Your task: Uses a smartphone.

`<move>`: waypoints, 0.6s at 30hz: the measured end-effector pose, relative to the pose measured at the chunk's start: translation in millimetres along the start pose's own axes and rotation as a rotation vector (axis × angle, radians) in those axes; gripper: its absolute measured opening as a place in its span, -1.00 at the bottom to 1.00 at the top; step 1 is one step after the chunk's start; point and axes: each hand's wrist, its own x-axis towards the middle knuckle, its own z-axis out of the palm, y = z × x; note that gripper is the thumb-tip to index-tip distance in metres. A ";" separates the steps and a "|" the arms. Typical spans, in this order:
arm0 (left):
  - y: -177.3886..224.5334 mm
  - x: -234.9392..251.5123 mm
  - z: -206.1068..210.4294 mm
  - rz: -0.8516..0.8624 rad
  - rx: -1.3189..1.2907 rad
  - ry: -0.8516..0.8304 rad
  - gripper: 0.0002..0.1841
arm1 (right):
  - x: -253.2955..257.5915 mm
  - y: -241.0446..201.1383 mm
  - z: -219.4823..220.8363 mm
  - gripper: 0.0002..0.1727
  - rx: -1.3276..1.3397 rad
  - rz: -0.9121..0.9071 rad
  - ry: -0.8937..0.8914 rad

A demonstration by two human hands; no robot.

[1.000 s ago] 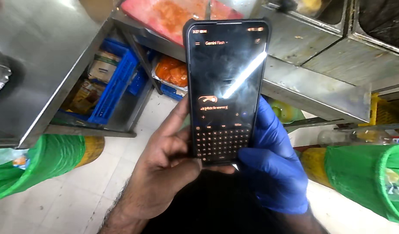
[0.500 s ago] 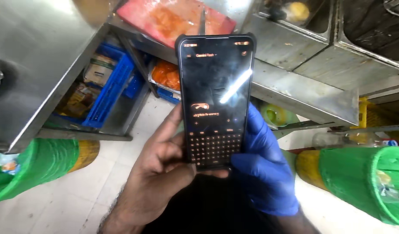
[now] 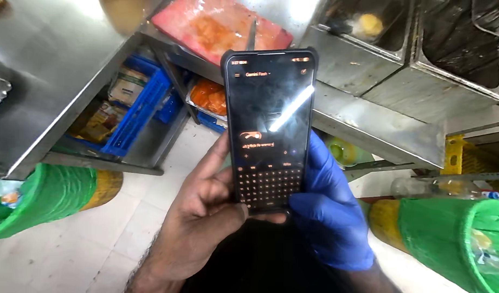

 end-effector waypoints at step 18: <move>-42.2 -30.8 50.8 0.089 0.021 0.138 -0.01 | -36.5 -18.1 -25.4 -0.07 -0.005 0.109 -0.126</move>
